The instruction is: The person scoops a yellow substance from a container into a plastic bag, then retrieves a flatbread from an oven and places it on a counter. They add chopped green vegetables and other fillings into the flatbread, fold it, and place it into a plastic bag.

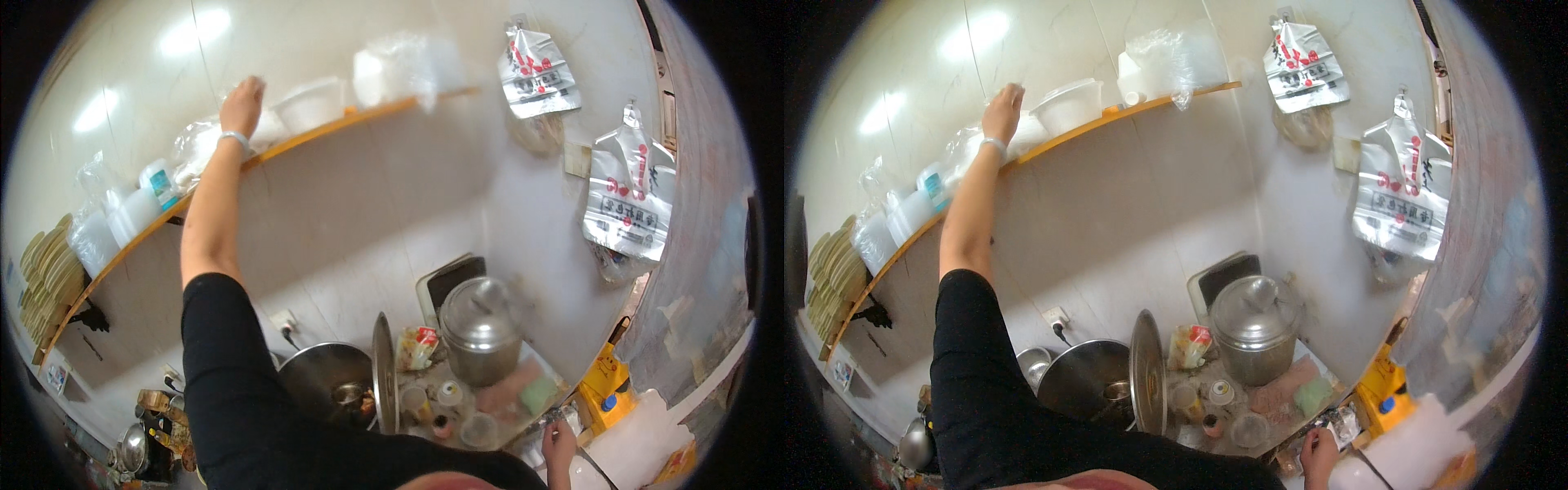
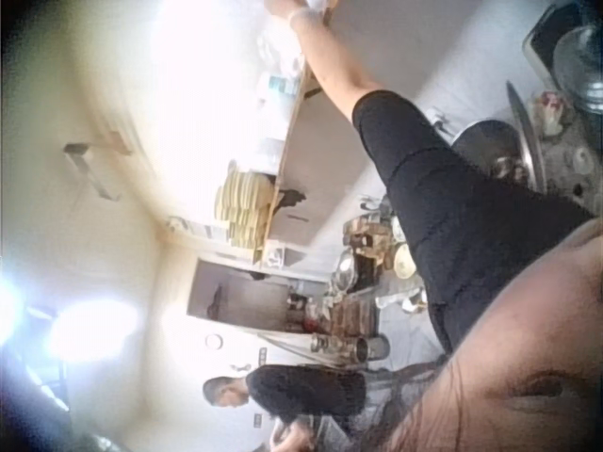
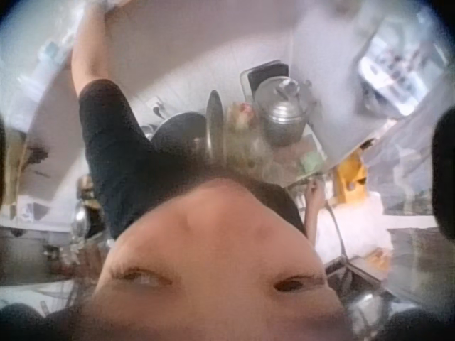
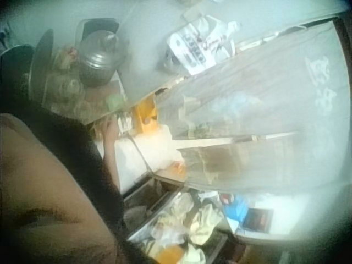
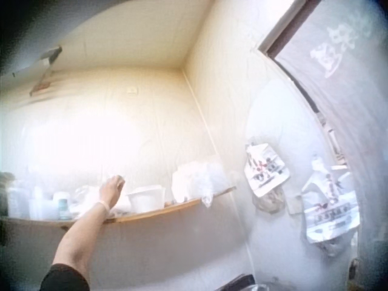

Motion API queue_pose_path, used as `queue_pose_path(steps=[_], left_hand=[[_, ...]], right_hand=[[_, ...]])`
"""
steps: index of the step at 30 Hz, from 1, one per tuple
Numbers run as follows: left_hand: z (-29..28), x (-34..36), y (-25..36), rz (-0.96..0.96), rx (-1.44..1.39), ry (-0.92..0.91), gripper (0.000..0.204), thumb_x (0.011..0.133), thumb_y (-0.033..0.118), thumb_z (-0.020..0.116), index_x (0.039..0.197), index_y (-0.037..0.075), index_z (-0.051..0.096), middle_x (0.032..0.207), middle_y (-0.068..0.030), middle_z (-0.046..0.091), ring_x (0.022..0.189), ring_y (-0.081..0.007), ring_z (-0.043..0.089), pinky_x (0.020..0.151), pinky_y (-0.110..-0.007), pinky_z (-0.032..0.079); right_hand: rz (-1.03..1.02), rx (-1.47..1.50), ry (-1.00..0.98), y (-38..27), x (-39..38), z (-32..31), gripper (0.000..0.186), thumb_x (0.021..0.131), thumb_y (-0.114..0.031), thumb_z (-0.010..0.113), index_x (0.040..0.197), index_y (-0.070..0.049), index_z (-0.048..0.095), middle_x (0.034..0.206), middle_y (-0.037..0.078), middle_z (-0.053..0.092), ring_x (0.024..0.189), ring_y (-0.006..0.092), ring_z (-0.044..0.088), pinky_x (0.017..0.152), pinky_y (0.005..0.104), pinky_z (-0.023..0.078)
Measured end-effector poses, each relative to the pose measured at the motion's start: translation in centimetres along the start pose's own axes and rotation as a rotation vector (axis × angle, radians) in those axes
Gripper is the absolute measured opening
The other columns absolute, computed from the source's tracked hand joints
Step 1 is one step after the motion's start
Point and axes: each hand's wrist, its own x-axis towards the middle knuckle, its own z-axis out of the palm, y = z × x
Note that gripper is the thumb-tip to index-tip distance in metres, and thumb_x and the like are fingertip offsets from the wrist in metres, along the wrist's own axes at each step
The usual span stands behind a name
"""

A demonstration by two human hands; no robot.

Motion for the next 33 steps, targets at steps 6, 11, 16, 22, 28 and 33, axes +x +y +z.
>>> queue_pose_path(steps=[6,11,16,22,28,33], left_hand=[[-7.1,2.2,8.1,0.117,-0.261,0.666,0.019,0.088,0.027,0.049,0.081,0.010,0.054,0.068,-0.0052,0.060,0.050,-0.0159,0.054,0.041,-0.027,0.040],[-15.1,-6.0,31.5,0.041,-1.677,0.016,0.023,0.090,0.021,0.046,0.097,0.001,0.053,0.080,-0.0092,0.059,0.057,-0.0080,0.051,0.051,-0.019,0.042],[-28.0,-13.4,44.1,0.457,-2.201,-1.297,0.010,0.082,0.006,0.054,0.086,-0.003,0.058,0.080,-0.0084,0.062,0.062,-0.0110,0.058,0.057,-0.022,0.047],[-41.3,-20.2,58.9,1.053,-2.431,-1.159,0.020,0.076,0.003,0.060,0.096,0.003,0.059,0.083,-0.0065,0.061,0.068,-0.0112,0.058,0.059,-0.022,0.046],[-53.5,-24.6,77.2,0.823,-2.475,-1.256,0.027,0.080,0.011,0.058,0.107,0.008,0.056,0.088,-0.0052,0.060,0.074,-0.0110,0.056,0.058,-0.022,0.044],[-66.6,-25.1,88.7,0.664,-2.656,-1.333,0.035,0.079,0.015,0.061,0.111,0.005,0.050,0.097,-0.0069,0.058,0.084,-0.0134,0.055,0.071,-0.026,0.045]], right_hand=[[0.081,-0.070,0.073,-2.2,-2.4,-3.1,0.010,0.077,-0.010,0.054,0.071,-0.002,0.053,0.063,0.014,0.052,0.051,0.0241,0.054,0.049,0.0321,0.042],[0.078,-0.068,0.383,-6.2,-5.3,-9.7,0.013,0.074,-0.010,0.060,0.087,-0.007,0.058,0.073,0.010,0.056,0.055,0.0199,0.053,0.052,0.0290,0.043],[-0.032,0.356,0.351,-12.3,-8.3,-15.7,0.037,0.072,-0.015,0.066,0.108,-0.012,0.054,0.094,0.006,0.056,0.058,0.0158,0.054,0.051,0.0271,0.045],[0.355,0.065,0.144,-4.3,-21.1,-21.9,0.018,0.082,-0.023,0.052,0.090,-0.008,0.054,0.079,0.013,0.057,0.070,0.0289,0.057,0.060,0.0376,0.045],[0.875,-0.194,0.984,5.6,-33.7,-33.1,0.016,0.082,-0.021,0.051,0.086,-0.008,0.060,0.076,0.013,0.057,0.068,0.0263,0.057,0.057,0.0356,0.045],[0.927,-0.775,0.926,12.8,-40.1,-46.9,0.016,0.082,-0.019,0.047,0.087,-0.006,0.055,0.079,0.013,0.058,0.072,0.0342,0.055,0.062,0.0428,0.042]])
